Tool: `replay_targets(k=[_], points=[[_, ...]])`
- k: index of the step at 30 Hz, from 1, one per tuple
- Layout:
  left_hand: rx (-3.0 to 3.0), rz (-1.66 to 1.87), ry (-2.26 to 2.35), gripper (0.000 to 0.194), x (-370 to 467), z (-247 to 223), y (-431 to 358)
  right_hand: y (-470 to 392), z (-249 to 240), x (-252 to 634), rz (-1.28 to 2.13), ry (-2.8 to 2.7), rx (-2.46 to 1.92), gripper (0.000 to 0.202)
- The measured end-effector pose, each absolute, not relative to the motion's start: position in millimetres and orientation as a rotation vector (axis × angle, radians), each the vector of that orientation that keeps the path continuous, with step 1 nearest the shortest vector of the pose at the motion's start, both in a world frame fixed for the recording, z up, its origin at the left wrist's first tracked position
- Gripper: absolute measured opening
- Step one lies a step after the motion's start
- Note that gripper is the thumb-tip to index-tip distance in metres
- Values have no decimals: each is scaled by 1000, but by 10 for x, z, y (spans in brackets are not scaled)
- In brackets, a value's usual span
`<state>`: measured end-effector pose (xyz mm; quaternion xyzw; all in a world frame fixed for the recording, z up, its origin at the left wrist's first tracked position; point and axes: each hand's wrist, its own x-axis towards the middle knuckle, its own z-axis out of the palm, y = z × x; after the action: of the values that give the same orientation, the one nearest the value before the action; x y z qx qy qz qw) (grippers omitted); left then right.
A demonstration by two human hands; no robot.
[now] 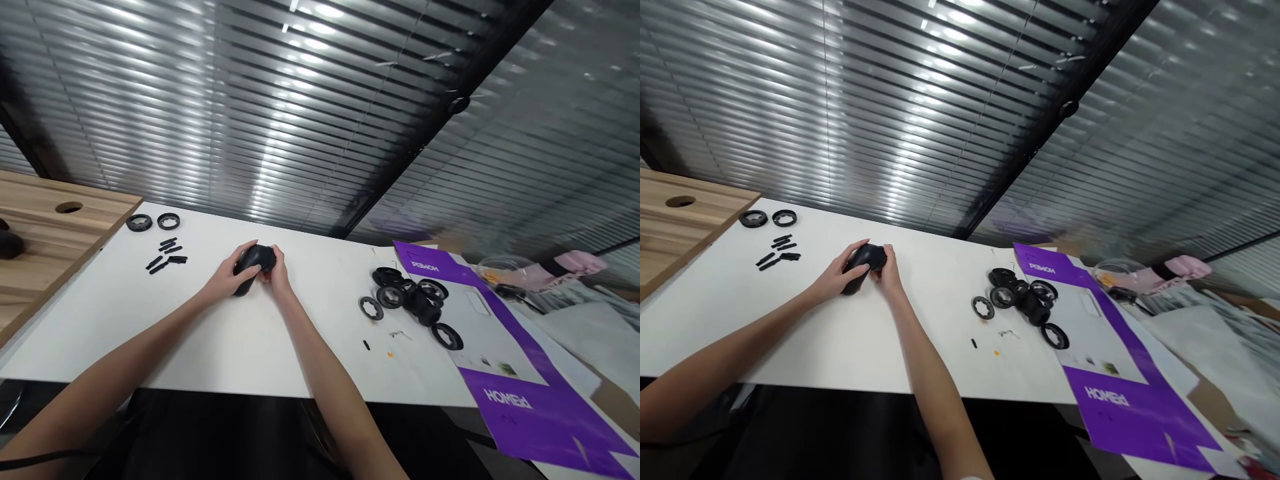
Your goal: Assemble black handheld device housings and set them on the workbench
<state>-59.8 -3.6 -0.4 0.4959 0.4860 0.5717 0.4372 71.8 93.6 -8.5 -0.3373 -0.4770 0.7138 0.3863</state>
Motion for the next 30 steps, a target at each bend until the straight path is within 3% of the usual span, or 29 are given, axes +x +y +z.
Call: replay_targets(k=[7,12,16,20,30], points=[[748,1782,936,108,-742,-33,136,860,-14,746,1773,-1275,-816,58],[787,1765,814,63,-735,-45,133,866,-92,715,1669,-1370,-932,63],[1147,1546,867,62,-683,-105,53,913,-130,679,1608,-1363,-906,64],[1659,1464,952,42,-604,-225,24,908,-85,693,1442,-1225,-913,64],[2191,1333,1050,62,-542,-355,-75,900,16,767,1311,-1042,-983,56]])
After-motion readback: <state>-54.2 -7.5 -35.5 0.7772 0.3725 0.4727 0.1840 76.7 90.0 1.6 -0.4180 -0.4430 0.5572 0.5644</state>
